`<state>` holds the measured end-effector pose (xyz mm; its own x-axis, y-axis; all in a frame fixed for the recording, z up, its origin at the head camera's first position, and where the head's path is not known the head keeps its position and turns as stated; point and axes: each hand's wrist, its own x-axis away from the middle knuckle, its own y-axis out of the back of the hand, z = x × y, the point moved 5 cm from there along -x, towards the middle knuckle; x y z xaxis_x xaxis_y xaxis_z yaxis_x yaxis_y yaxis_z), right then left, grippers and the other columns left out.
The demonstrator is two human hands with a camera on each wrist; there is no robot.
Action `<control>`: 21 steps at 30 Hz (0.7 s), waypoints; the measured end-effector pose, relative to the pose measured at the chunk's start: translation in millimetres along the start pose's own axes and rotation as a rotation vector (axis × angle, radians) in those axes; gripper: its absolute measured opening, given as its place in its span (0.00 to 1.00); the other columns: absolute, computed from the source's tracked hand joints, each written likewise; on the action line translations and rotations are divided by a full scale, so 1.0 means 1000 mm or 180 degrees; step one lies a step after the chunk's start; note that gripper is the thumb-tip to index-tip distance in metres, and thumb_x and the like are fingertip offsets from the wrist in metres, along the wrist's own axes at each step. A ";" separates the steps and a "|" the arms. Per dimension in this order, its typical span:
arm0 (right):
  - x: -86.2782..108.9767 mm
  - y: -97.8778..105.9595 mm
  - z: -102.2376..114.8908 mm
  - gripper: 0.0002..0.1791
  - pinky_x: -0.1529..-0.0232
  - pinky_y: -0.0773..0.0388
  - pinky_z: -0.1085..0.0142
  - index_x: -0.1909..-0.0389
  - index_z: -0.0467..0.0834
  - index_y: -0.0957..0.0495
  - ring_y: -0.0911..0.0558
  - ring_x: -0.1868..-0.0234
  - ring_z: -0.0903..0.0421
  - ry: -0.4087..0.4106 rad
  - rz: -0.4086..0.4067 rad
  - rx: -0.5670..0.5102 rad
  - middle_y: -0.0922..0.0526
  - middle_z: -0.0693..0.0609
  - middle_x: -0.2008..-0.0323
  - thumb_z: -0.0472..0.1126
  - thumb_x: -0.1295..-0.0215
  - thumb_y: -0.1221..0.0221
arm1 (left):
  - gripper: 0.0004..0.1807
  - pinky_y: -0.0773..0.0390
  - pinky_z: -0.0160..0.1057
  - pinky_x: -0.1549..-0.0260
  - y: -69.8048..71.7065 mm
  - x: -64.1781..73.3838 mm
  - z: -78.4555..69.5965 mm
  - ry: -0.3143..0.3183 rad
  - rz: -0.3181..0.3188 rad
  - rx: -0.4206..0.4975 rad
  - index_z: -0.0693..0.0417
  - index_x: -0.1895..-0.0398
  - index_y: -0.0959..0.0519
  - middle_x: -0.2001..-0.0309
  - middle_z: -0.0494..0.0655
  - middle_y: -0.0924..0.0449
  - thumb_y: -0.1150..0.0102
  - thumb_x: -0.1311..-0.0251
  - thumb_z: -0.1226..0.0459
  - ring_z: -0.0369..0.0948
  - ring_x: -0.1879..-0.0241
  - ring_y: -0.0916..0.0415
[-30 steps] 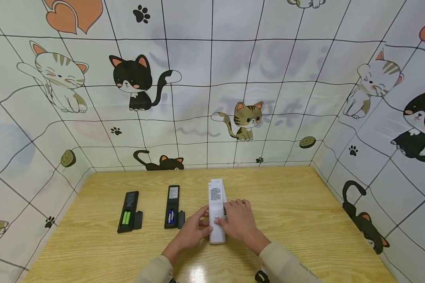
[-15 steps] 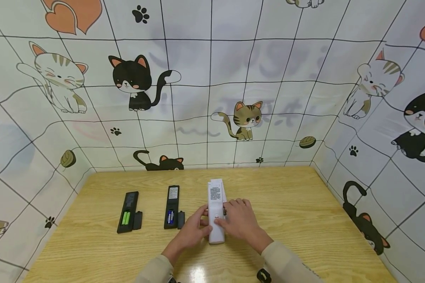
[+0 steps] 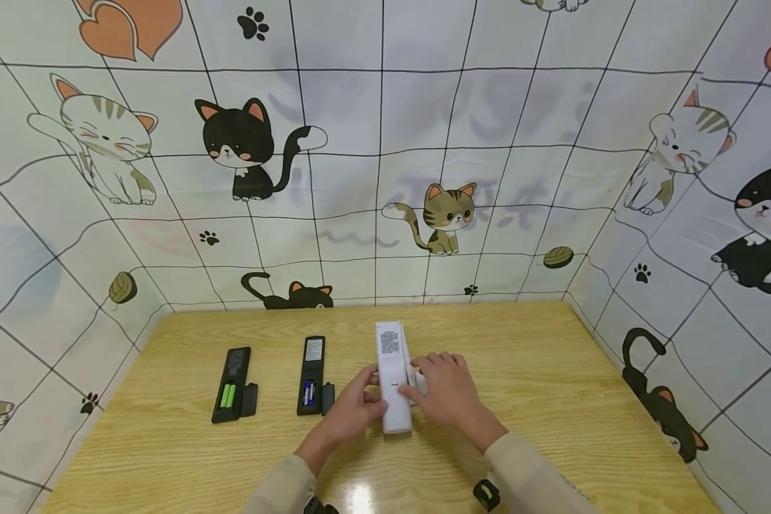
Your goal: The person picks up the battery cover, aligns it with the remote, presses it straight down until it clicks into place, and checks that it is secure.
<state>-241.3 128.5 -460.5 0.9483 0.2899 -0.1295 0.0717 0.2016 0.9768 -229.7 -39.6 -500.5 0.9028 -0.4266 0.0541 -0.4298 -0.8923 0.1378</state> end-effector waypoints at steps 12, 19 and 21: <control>0.003 0.018 -0.051 0.29 0.40 0.34 0.44 0.43 0.49 0.24 0.23 0.46 0.47 -0.0248 -0.0029 -0.0083 0.18 0.52 0.54 0.64 0.36 0.44 | 0.37 0.16 0.45 0.59 -0.009 -0.023 -0.006 0.0035 -0.0012 0.0138 0.57 0.24 0.49 0.40 0.61 0.33 0.48 0.35 0.74 0.47 0.50 0.22; 0.011 0.028 -0.085 0.29 0.43 0.34 0.41 0.44 0.45 0.23 0.22 0.47 0.44 -0.0365 -0.0106 -0.0119 0.17 0.48 0.54 0.62 0.36 0.42 | 0.36 0.15 0.47 0.62 -0.033 -0.039 -0.015 0.0098 0.0036 0.0119 0.59 0.25 0.46 0.43 0.62 0.31 0.47 0.36 0.73 0.45 0.55 0.22; 0.014 0.030 -0.094 0.28 0.43 0.34 0.41 0.45 0.45 0.22 0.22 0.48 0.44 -0.0396 -0.0101 -0.0077 0.16 0.48 0.54 0.62 0.36 0.42 | 0.36 0.15 0.48 0.63 -0.042 -0.044 -0.016 0.0121 0.0047 0.0152 0.61 0.26 0.46 0.44 0.62 0.31 0.46 0.37 0.74 0.46 0.55 0.22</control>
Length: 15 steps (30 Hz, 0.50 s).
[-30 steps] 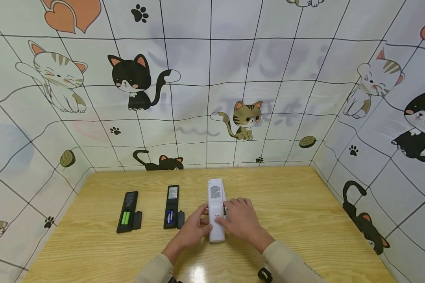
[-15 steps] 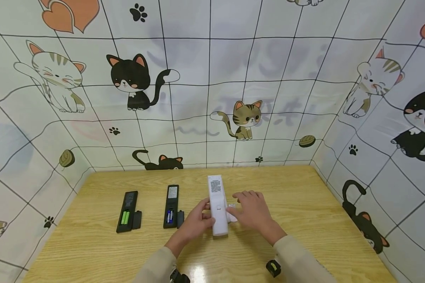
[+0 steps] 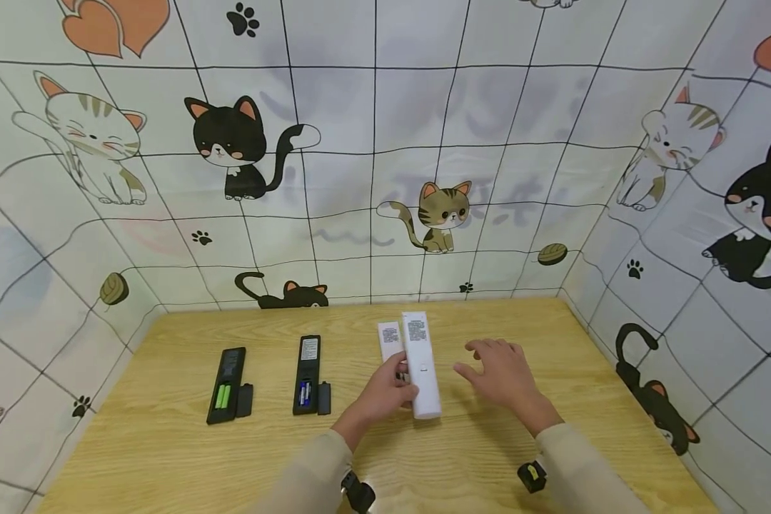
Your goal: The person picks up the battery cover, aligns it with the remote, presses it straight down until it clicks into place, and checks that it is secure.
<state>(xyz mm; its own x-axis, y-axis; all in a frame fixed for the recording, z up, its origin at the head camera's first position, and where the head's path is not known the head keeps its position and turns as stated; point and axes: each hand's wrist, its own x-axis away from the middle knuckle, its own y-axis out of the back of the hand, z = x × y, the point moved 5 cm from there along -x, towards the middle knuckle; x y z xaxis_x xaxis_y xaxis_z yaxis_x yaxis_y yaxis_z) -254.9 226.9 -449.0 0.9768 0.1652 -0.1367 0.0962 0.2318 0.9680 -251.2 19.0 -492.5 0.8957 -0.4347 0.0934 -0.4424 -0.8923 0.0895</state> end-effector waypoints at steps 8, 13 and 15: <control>0.009 0.012 -0.030 0.28 0.45 0.33 0.40 0.47 0.44 0.21 0.21 0.50 0.43 -0.0135 0.0042 0.0161 0.16 0.48 0.56 0.61 0.36 0.42 | 0.35 0.15 0.48 0.66 -0.039 -0.027 -0.002 0.0226 -0.0018 0.0150 0.60 0.29 0.40 0.49 0.56 0.28 0.45 0.41 0.75 0.45 0.61 0.19; 0.015 0.019 -0.039 0.27 0.46 0.33 0.39 0.47 0.44 0.21 0.21 0.50 0.42 -0.0147 0.0038 0.0221 0.16 0.47 0.57 0.60 0.36 0.41 | 0.34 0.15 0.45 0.68 -0.055 -0.038 -0.002 0.0245 -0.0071 0.0153 0.61 0.31 0.38 0.52 0.56 0.26 0.44 0.43 0.77 0.44 0.64 0.18; 0.017 0.021 -0.042 0.27 0.46 0.33 0.39 0.47 0.44 0.21 0.21 0.50 0.43 -0.0157 0.0030 0.0238 0.16 0.48 0.57 0.60 0.36 0.41 | 0.34 0.15 0.44 0.69 -0.060 -0.041 0.000 0.0273 -0.0108 0.0158 0.62 0.32 0.37 0.53 0.56 0.26 0.44 0.45 0.77 0.44 0.65 0.19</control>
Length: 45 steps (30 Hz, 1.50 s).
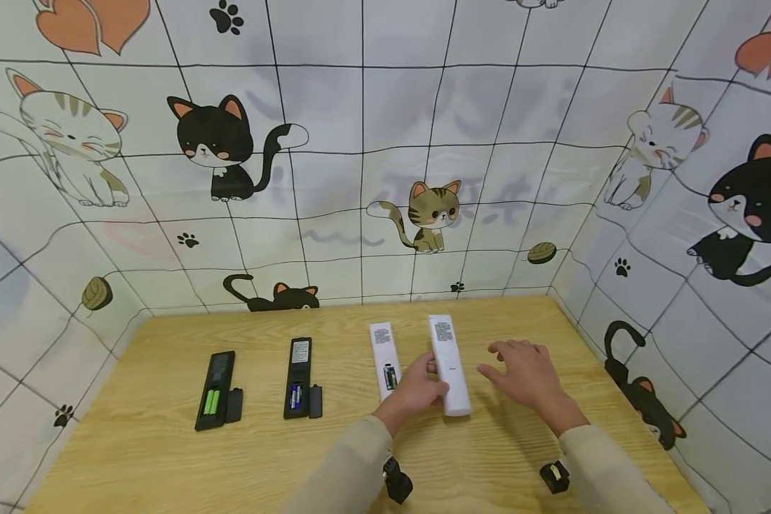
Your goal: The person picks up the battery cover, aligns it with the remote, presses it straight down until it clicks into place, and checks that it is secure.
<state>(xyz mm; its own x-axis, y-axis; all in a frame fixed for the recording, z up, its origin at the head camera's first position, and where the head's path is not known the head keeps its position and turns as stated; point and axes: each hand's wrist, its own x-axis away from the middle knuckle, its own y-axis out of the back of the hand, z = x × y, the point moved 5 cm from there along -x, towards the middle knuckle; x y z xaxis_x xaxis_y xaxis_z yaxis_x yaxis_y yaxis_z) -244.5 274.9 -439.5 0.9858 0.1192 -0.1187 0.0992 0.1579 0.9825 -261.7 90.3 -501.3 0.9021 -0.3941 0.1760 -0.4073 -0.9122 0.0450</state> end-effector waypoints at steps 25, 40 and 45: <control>0.004 -0.010 0.005 0.25 0.47 0.32 0.40 0.48 0.45 0.21 0.20 0.55 0.46 -0.0013 0.0081 0.0086 0.16 0.49 0.59 0.60 0.36 0.41 | 0.23 0.15 0.40 0.70 -0.014 -0.008 0.009 0.0326 -0.0171 -0.0357 0.63 0.43 0.26 0.60 0.52 0.17 0.38 0.44 0.72 0.40 0.67 0.18; 0.003 -0.013 0.009 0.23 0.48 0.31 0.41 0.49 0.46 0.21 0.20 0.56 0.47 0.0017 0.0133 0.0094 0.16 0.50 0.60 0.58 0.36 0.40 | 0.24 0.15 0.39 0.71 -0.011 -0.003 0.003 0.0385 -0.0250 -0.0543 0.62 0.44 0.27 0.57 0.52 0.19 0.39 0.47 0.72 0.40 0.65 0.20; 0.003 -0.015 0.009 0.24 0.47 0.31 0.41 0.49 0.46 0.21 0.20 0.56 0.47 -0.0002 0.0174 0.0083 0.16 0.50 0.59 0.59 0.36 0.41 | 0.27 0.16 0.37 0.73 -0.009 -0.002 0.002 0.0399 -0.0320 -0.0687 0.63 0.41 0.28 0.53 0.55 0.20 0.39 0.48 0.71 0.40 0.64 0.21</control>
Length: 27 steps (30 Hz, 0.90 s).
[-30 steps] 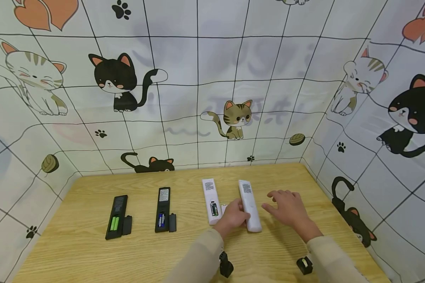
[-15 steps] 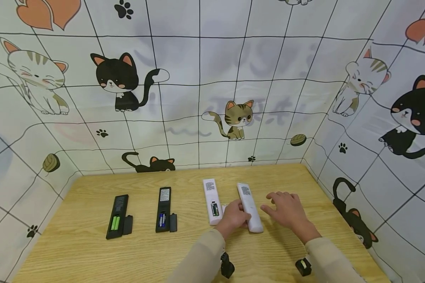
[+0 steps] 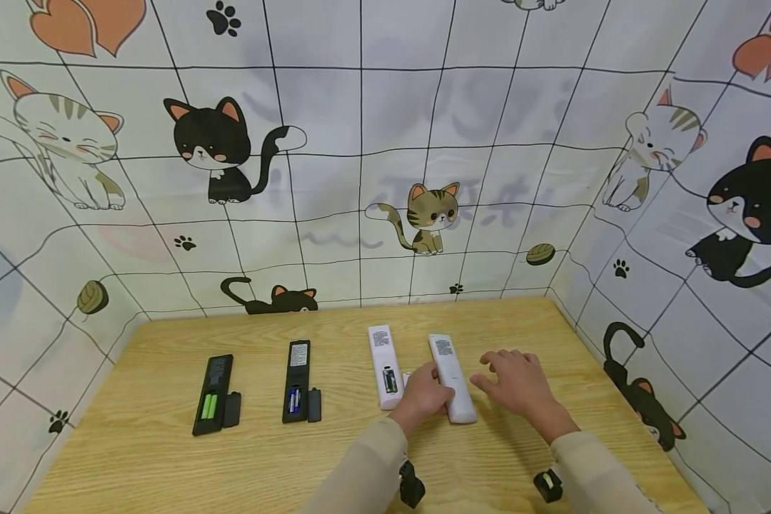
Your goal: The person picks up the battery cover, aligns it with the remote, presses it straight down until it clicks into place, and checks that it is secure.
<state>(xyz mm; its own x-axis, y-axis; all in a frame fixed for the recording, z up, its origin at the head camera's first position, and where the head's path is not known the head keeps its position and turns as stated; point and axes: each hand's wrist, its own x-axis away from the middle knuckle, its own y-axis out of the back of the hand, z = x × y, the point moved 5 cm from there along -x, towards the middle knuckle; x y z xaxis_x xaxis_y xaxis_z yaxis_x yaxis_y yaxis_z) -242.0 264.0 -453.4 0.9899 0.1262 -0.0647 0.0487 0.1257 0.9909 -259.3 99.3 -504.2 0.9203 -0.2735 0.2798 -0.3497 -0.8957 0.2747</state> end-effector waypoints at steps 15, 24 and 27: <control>0.000 -0.003 0.004 0.23 0.48 0.31 0.41 0.49 0.46 0.21 0.20 0.54 0.47 0.0057 -0.0016 0.0020 0.16 0.51 0.60 0.59 0.37 0.40 | 0.33 0.18 0.34 0.72 0.005 0.003 -0.001 -0.0091 -0.0076 -0.0166 0.67 0.35 0.33 0.39 0.62 0.27 0.38 0.47 0.69 0.41 0.62 0.22; -0.001 -0.004 0.007 0.23 0.47 0.31 0.41 0.49 0.46 0.21 0.20 0.53 0.47 0.0068 -0.0040 0.0038 0.16 0.50 0.59 0.58 0.37 0.39 | 0.33 0.22 0.43 0.50 0.012 0.004 -0.011 -0.0385 -0.0311 -0.0497 0.64 0.36 0.30 0.40 0.58 0.25 0.37 0.48 0.67 0.46 0.49 0.25; -0.002 -0.003 0.009 0.23 0.47 0.31 0.41 0.49 0.46 0.21 0.20 0.54 0.47 0.0089 -0.0044 0.0029 0.16 0.50 0.59 0.58 0.37 0.39 | 0.31 0.21 0.41 0.56 0.017 0.006 -0.013 -0.0448 -0.0224 -0.0456 0.61 0.35 0.31 0.40 0.57 0.25 0.38 0.44 0.66 0.45 0.51 0.23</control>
<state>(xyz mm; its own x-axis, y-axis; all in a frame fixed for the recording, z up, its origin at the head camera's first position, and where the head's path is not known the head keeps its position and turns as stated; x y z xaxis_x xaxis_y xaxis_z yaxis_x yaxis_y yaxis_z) -242.5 254.3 -455.6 0.9850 0.1521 -0.0815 0.0637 0.1187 0.9909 -262.0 87.5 -486.0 0.9553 -0.2672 0.1268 -0.2958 -0.8580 0.4200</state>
